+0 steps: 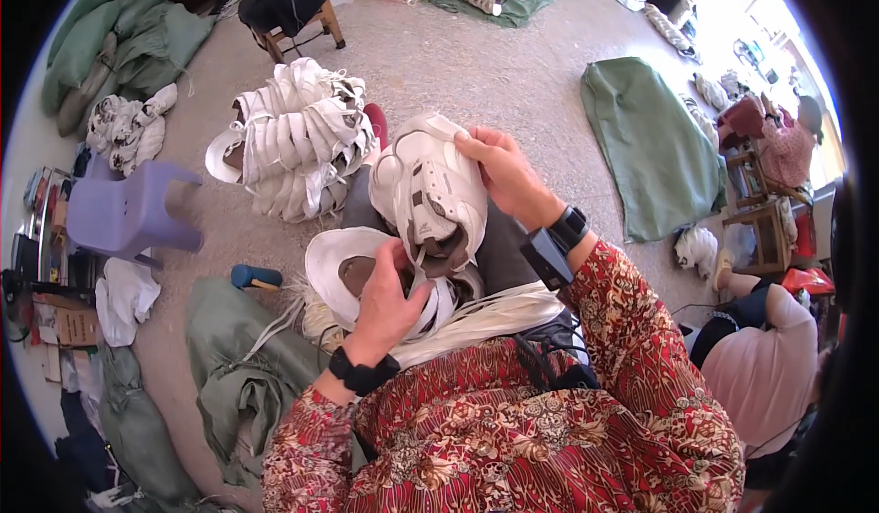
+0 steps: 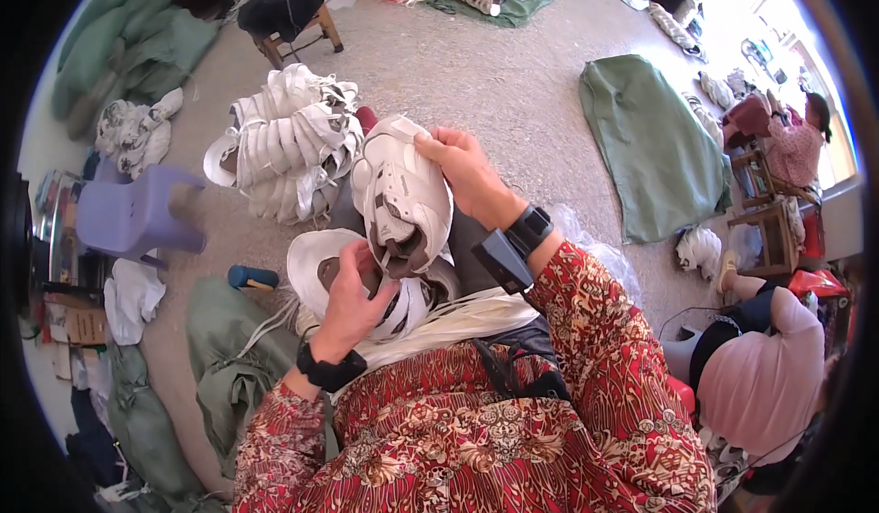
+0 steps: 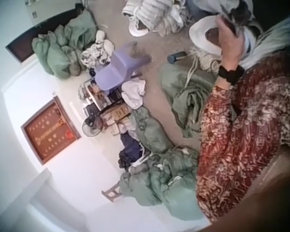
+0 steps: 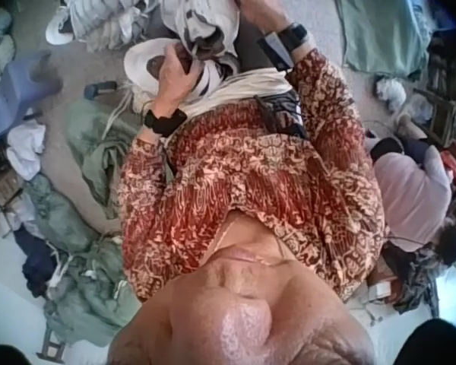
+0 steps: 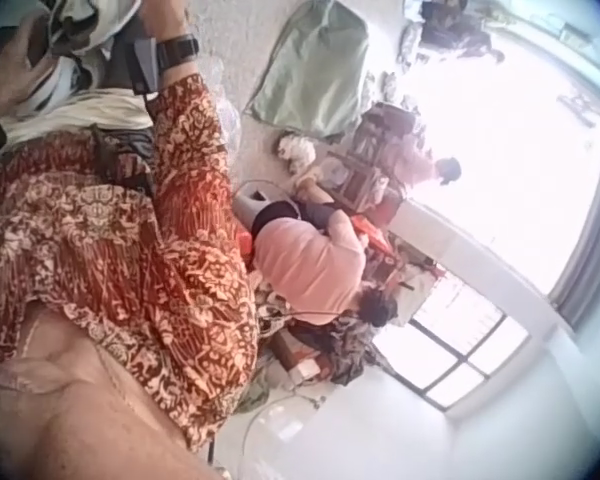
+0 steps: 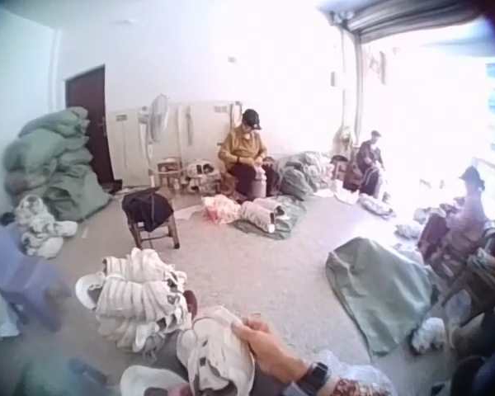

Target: Manually lacing and assembling shoe components in a manufacturing setting.

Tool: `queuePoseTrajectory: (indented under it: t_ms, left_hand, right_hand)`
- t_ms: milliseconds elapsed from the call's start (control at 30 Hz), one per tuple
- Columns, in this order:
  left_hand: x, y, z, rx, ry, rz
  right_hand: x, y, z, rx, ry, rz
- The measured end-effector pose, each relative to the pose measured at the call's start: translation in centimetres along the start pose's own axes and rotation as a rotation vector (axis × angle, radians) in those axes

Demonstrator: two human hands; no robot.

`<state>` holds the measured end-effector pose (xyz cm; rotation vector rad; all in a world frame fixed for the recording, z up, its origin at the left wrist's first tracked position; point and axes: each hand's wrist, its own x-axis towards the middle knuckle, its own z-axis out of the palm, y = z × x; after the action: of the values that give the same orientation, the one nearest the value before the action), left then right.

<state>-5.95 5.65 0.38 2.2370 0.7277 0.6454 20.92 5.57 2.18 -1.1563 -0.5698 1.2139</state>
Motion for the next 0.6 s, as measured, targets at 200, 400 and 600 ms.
queuePoseTrajectory:
  t_ms: [200, 400, 600]
  left_hand:
    - [1.1, 1.0, 2.1, 0.000, -0.048, -0.006]
    - [1.7, 1.4, 1.7, 0.027, -0.088, 0.001]
    - [1.5, 4.0, 2.7, 0.067, -0.103, 0.022]
  right_hand:
    - [-0.4, 2.1, -2.9, -0.016, 0.015, -0.002]
    - [-0.6, 2.9, -4.2, -0.175, 0.023, -0.024]
    - [-1.2, 2.3, -4.3, -0.342, 0.020, -0.068]
